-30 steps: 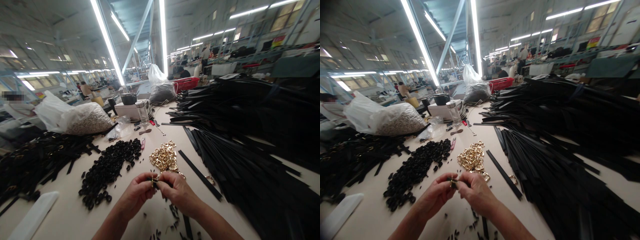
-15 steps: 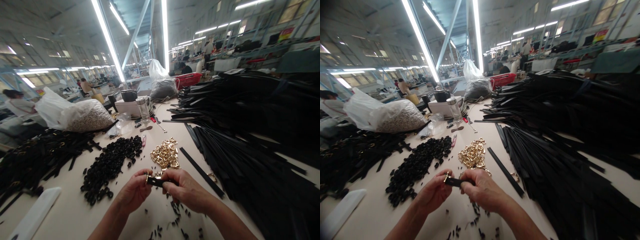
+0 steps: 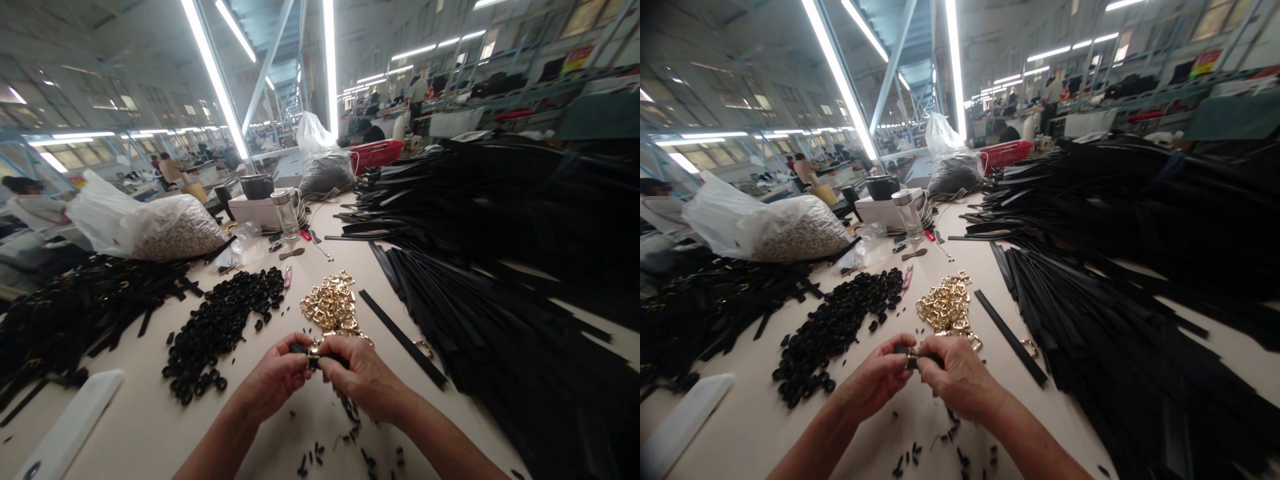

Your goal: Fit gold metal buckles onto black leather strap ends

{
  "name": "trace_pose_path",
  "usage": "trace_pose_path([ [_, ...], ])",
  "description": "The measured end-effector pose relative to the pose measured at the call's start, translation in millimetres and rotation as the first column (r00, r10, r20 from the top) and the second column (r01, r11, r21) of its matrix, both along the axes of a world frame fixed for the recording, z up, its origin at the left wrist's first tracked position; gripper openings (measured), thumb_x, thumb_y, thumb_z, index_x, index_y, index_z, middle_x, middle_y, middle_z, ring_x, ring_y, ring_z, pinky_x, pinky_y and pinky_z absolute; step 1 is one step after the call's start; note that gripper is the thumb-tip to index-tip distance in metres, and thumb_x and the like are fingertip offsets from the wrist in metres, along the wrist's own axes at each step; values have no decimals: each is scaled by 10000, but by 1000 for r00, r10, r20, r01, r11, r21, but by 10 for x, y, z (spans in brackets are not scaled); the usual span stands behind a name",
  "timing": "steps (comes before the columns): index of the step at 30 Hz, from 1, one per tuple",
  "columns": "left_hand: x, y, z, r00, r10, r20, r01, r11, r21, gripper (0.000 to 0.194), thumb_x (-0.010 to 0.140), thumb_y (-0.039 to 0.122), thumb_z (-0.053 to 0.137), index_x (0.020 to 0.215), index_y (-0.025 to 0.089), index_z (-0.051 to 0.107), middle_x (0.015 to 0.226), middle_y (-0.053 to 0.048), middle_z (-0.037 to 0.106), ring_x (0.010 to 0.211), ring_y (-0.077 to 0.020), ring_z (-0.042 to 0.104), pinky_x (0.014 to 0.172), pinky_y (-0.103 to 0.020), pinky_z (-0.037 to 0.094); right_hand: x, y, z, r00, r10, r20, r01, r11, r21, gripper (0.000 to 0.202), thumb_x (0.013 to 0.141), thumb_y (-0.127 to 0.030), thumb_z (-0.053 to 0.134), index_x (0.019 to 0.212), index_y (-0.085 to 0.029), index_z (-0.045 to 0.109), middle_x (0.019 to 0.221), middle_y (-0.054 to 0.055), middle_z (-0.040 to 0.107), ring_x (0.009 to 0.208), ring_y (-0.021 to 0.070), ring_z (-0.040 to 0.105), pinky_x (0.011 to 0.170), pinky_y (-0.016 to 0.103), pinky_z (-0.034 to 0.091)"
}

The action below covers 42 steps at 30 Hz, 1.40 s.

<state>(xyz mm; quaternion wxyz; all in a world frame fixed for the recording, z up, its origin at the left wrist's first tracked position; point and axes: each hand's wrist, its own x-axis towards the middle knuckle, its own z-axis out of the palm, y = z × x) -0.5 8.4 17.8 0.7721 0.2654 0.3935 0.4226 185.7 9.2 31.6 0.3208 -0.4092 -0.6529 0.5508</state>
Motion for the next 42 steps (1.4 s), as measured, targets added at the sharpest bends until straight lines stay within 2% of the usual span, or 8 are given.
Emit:
trace_pose_path([
  [8,-2,-3,58,1000,-27,12,27,999,20,231,635,101,814,734,131,607,655,29,564,549,-35,501,531,-112,396,-5,-2,12,995,47,-89,-47,999,-1,168,853,-292,552,773,-161,622,648,-21,591,550,92,574,525,190,455],
  [16,-3,-14,63,994,-78,-79,87,989,121,230,646,118,796,709,139,576,658,22,538,589,-71,464,550,-169,354,-10,52,-91,973,87,-212,-125,978,-170,259,798,-388,629,706,-151,578,593,-35,564,466,65,509,448,168,416],
  [22,56,-47,65,981,-112,-158,136,979,152,220,648,116,786,697,144,573,628,20,542,562,-74,439,532,-183,326,7,79,-111,990,76,-118,-103,966,-238,250,752,-368,648,654,-153,566,502,-57,519,386,48,431,370,146,330],
  [26,65,-48,78,983,-88,-159,109,986,130,213,626,123,796,720,140,606,642,9,565,577,-80,474,540,-183,344,-3,77,-96,999,18,-34,-23,989,-147,175,748,-273,603,622,-159,556,496,-62,480,420,56,404,388,157,304],
  [31,53,-34,29,986,-51,-158,67,993,96,182,647,150,787,731,133,627,627,10,574,561,-69,470,546,-174,348,1,72,-67,999,5,39,-8,996,88,179,762,-229,582,601,-152,571,549,-48,481,522,69,407,478,179,310],
  [36,-2,19,26,986,63,-156,-43,991,128,186,650,159,787,665,141,603,589,33,542,533,-60,451,514,-166,336,56,76,-27,996,69,57,-65,995,-77,171,831,-275,509,791,-164,633,636,-25,570,493,84,494,459,183,366],
  [37,-15,29,29,984,89,-152,-68,988,137,193,645,161,792,660,142,600,583,38,537,527,-58,450,506,-164,333,61,77,-25,995,60,80,-55,996,-66,168,832,-273,506,795,-167,630,628,-27,563,488,85,492,456,185,362],
  [42,-12,28,-4,982,128,-136,-112,987,116,227,612,156,821,689,140,608,617,37,559,544,-53,476,538,-155,370,12,66,-62,974,-102,201,52,969,241,168,822,-232,523,687,-177,608,567,-40,511,530,93,450,517,204,336],
])
